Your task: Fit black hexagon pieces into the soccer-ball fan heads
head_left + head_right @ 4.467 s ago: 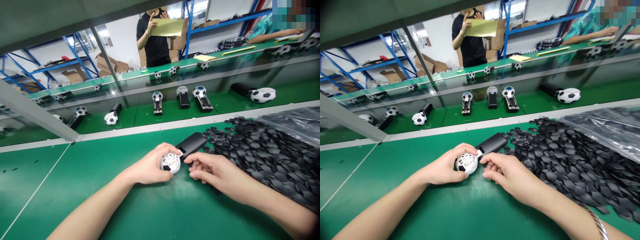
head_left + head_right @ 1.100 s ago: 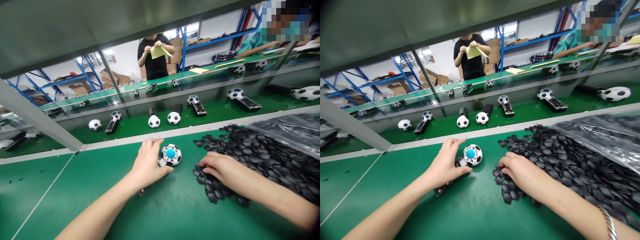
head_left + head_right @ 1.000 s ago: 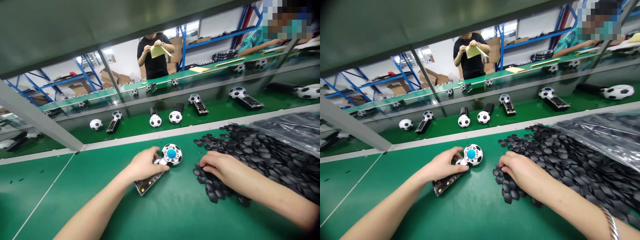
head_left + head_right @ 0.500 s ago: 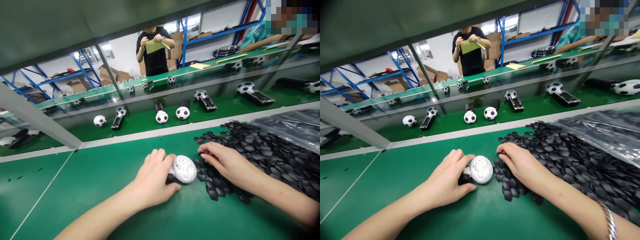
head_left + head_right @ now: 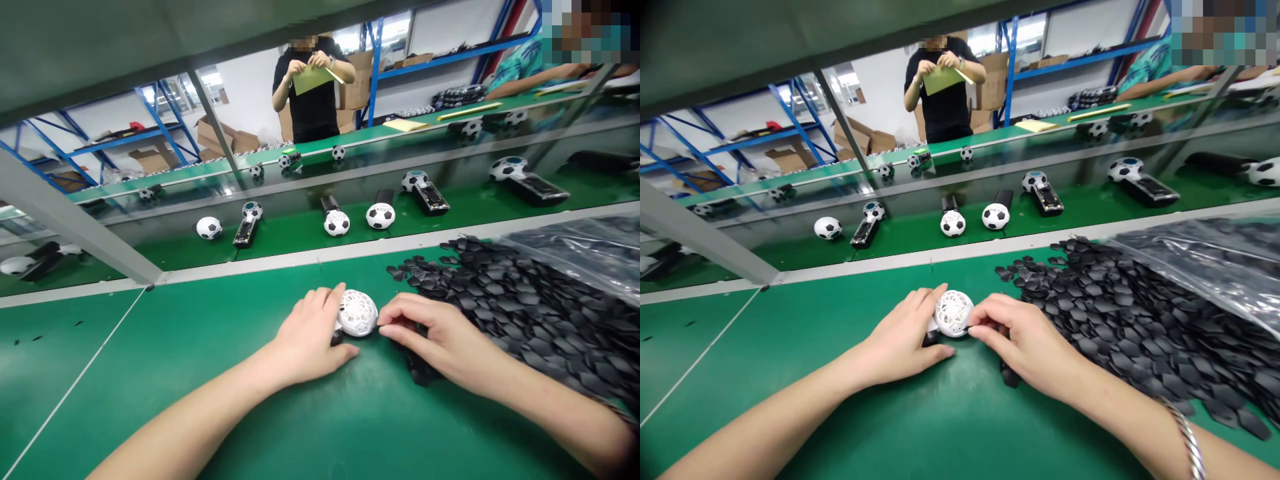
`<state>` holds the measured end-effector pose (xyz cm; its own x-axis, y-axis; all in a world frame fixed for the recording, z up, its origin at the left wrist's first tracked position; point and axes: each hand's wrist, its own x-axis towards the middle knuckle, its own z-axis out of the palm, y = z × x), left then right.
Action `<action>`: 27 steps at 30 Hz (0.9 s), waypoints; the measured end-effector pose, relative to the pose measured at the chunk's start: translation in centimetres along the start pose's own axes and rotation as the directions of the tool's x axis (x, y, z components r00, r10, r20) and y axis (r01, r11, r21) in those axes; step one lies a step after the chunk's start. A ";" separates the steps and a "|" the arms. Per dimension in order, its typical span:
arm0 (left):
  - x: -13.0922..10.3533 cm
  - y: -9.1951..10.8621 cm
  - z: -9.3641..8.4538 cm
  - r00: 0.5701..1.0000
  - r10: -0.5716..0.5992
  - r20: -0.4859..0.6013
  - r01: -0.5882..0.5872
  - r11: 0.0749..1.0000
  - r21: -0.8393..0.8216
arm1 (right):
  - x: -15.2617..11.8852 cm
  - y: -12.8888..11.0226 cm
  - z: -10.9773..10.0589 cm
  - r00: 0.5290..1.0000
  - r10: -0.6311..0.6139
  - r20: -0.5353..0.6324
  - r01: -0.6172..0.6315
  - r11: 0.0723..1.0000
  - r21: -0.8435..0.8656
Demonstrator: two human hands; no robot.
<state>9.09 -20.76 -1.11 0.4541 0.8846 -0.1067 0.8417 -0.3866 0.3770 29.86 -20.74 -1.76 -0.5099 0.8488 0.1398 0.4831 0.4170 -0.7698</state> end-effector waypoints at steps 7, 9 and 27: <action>1.0 -0.2 -0.3 1.000 0.005 -0.017 -0.008 0.984 -0.176 | 0.5 0.2 1.8 0.997 -0.053 -0.059 0.054 0.998 0.015; 1.0 -0.2 -0.2 0.999 -0.004 -0.036 -0.003 0.984 -0.179 | 0.6 0.4 2.1 0.994 -0.049 -0.094 0.051 0.999 0.013; 0.9 0.3 -0.2 0.999 -0.020 -0.046 0.012 0.983 -0.182 | 1.4 1.9 0.4 0.991 0.099 -0.091 -0.110 0.985 -0.130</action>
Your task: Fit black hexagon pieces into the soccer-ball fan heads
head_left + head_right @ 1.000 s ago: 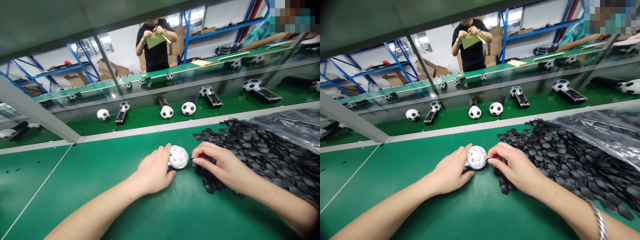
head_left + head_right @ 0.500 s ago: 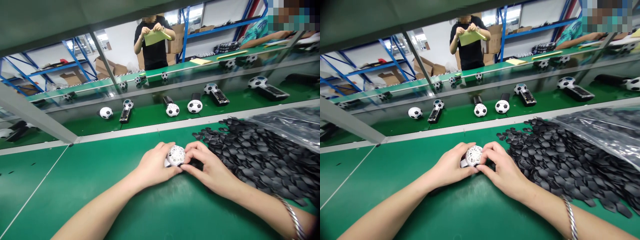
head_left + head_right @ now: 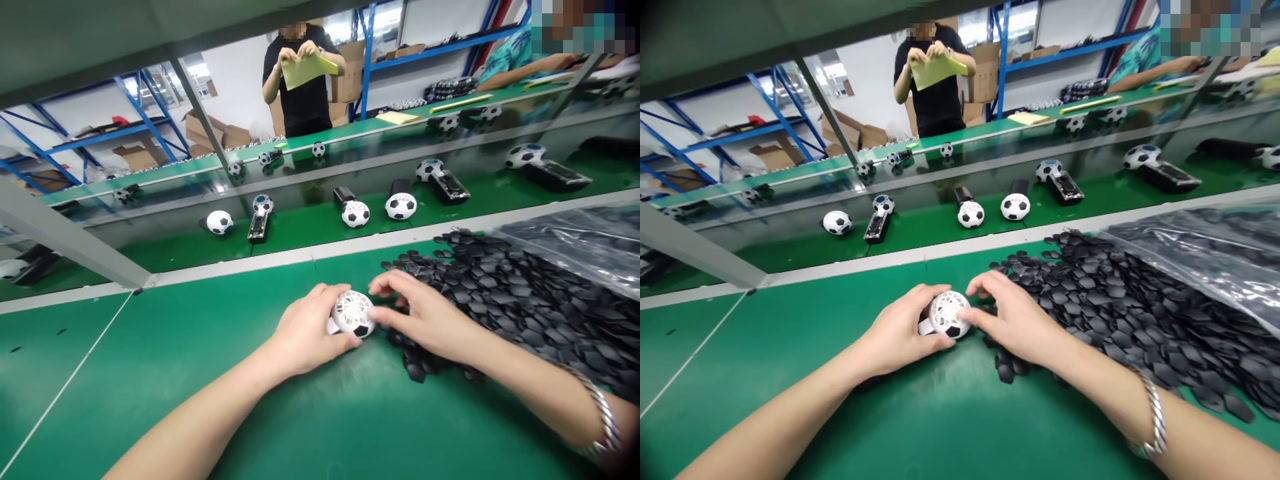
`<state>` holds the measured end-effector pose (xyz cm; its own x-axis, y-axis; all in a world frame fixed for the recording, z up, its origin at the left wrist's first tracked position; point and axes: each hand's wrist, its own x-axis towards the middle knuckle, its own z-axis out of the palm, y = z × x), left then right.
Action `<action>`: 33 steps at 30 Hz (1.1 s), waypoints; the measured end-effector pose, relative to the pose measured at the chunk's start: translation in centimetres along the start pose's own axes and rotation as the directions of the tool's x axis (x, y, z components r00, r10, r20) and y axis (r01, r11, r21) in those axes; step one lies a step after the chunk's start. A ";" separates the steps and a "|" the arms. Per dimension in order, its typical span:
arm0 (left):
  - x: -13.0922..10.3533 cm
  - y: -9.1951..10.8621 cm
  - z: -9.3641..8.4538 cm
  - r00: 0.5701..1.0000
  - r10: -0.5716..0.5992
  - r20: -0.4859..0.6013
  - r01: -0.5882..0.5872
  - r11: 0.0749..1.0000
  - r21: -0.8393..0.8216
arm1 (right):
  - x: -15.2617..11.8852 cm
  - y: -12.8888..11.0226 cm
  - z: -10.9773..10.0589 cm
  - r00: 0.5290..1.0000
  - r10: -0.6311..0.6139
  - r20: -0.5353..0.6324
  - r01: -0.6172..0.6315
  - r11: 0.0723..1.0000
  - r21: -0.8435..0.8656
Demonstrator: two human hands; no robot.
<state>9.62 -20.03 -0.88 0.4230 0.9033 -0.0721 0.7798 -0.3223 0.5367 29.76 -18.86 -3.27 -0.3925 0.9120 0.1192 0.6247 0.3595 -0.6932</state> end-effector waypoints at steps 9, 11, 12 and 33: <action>0.3 -0.8 -0.5 0.977 0.213 0.019 -0.213 0.962 0.173 | 0.1 0.8 -0.9 0.996 0.046 0.080 -0.009 0.911 -0.413; 0.3 -0.8 -0.4 0.975 0.221 0.015 -0.221 0.960 0.171 | -0.1 0.4 -0.9 0.994 0.034 0.102 0.005 0.931 -0.365; 0.3 -0.8 -0.3 0.974 0.225 0.013 -0.224 0.960 0.168 | -0.2 0.3 -0.9 0.994 0.019 0.108 0.017 0.946 -0.323; 0.2 -1.1 -0.8 0.974 0.226 0.018 -0.226 0.964 0.139 | -0.9 -0.9 -1.1 0.986 -0.163 0.043 0.162 0.987 0.010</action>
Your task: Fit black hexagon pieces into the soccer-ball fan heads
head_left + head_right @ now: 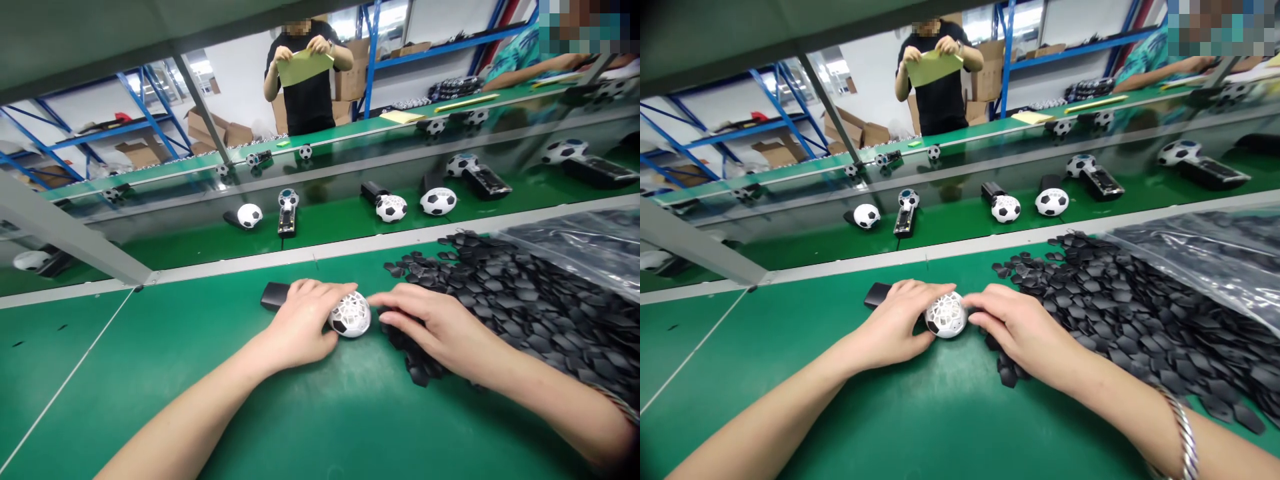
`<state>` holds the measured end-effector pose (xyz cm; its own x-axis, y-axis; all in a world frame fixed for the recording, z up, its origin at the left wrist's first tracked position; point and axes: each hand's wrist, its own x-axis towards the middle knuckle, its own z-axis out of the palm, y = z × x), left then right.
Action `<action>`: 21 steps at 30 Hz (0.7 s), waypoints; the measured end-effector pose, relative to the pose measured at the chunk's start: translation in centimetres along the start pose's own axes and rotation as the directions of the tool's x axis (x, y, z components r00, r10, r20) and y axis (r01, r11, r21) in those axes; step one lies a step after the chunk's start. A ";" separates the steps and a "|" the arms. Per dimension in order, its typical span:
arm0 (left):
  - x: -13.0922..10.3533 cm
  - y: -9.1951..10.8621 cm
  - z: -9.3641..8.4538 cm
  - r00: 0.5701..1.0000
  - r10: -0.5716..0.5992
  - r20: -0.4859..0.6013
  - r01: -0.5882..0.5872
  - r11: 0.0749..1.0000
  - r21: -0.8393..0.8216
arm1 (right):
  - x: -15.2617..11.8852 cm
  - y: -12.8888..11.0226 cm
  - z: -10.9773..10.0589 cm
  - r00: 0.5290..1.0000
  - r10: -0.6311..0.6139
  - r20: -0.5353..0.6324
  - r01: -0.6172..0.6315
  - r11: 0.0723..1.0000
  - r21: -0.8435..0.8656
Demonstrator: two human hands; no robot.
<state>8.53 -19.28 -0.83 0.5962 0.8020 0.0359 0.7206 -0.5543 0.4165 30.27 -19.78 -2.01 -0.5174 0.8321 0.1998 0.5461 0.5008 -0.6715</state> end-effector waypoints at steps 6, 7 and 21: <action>0.1 0.4 0.5 0.995 -0.086 -0.058 0.085 0.996 -0.032 | -0.1 -0.3 0.2 1.000 0.030 0.008 -0.030 0.995 0.097; 0.1 0.5 0.6 0.992 -0.102 -0.072 0.100 0.995 -0.030 | -0.1 -0.3 0.3 0.999 0.031 0.018 -0.033 0.993 0.114; 0.3 1.2 1.0 0.980 -0.143 -0.139 0.136 0.989 -0.057 | 0.9 -0.7 1.4 0.973 0.226 0.042 -0.227 0.915 0.334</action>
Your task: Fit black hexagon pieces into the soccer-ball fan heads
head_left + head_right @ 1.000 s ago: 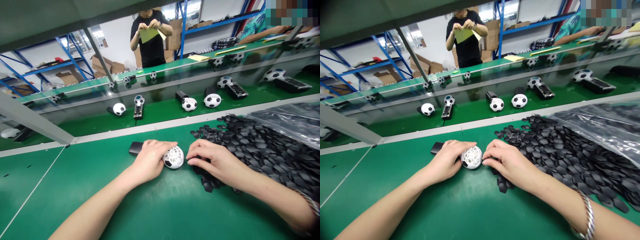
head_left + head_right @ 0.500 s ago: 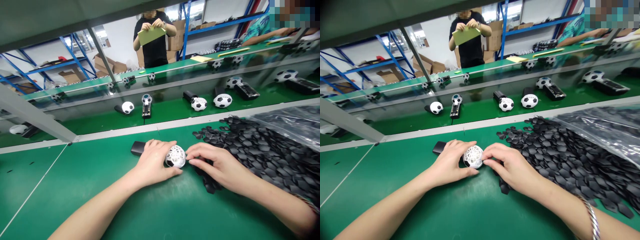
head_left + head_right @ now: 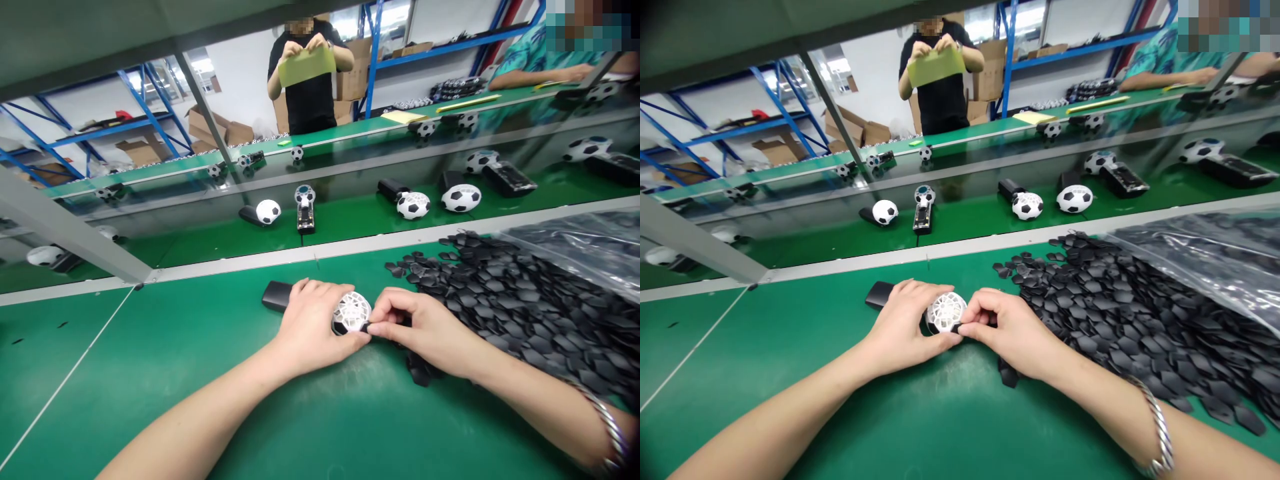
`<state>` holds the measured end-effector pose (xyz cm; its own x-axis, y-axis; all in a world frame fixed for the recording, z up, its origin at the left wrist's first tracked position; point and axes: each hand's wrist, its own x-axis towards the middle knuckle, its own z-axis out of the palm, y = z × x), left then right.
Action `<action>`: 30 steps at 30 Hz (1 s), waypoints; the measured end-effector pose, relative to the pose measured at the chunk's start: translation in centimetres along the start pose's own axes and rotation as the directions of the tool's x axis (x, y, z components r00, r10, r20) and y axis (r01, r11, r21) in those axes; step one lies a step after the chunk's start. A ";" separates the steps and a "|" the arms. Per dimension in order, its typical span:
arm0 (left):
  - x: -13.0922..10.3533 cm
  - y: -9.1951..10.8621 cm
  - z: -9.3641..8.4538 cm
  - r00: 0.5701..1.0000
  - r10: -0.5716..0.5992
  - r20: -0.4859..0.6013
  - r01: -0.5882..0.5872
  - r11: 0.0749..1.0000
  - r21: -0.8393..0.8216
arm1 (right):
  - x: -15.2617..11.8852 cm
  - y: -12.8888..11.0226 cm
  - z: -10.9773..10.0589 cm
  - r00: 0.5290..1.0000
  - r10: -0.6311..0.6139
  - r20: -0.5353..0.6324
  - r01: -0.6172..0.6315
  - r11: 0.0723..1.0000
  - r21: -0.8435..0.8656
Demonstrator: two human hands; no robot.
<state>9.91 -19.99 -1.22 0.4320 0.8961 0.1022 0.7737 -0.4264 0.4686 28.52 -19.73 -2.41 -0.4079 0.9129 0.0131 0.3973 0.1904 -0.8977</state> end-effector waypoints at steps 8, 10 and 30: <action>0.0 0.3 0.5 0.997 -0.041 -0.058 0.038 0.998 -0.045 | 0.5 0.5 0.4 0.998 0.070 0.009 -0.070 0.995 0.064; 0.0 0.2 0.4 0.999 -0.006 -0.037 0.005 0.999 -0.046 | 0.6 0.8 -0.1 0.998 0.057 0.031 -0.057 0.998 0.007; -0.1 -0.9 -0.1 0.985 0.108 0.136 -0.069 0.963 -0.261 | 0.0 0.9 0.0 0.991 -0.062 0.119 0.121 0.792 -0.598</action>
<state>9.08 -19.72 -1.53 0.5718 0.8198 0.0319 0.5938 -0.4403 0.6735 28.86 -19.55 -3.21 -0.5268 0.8499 0.0159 0.7569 0.4775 -0.4462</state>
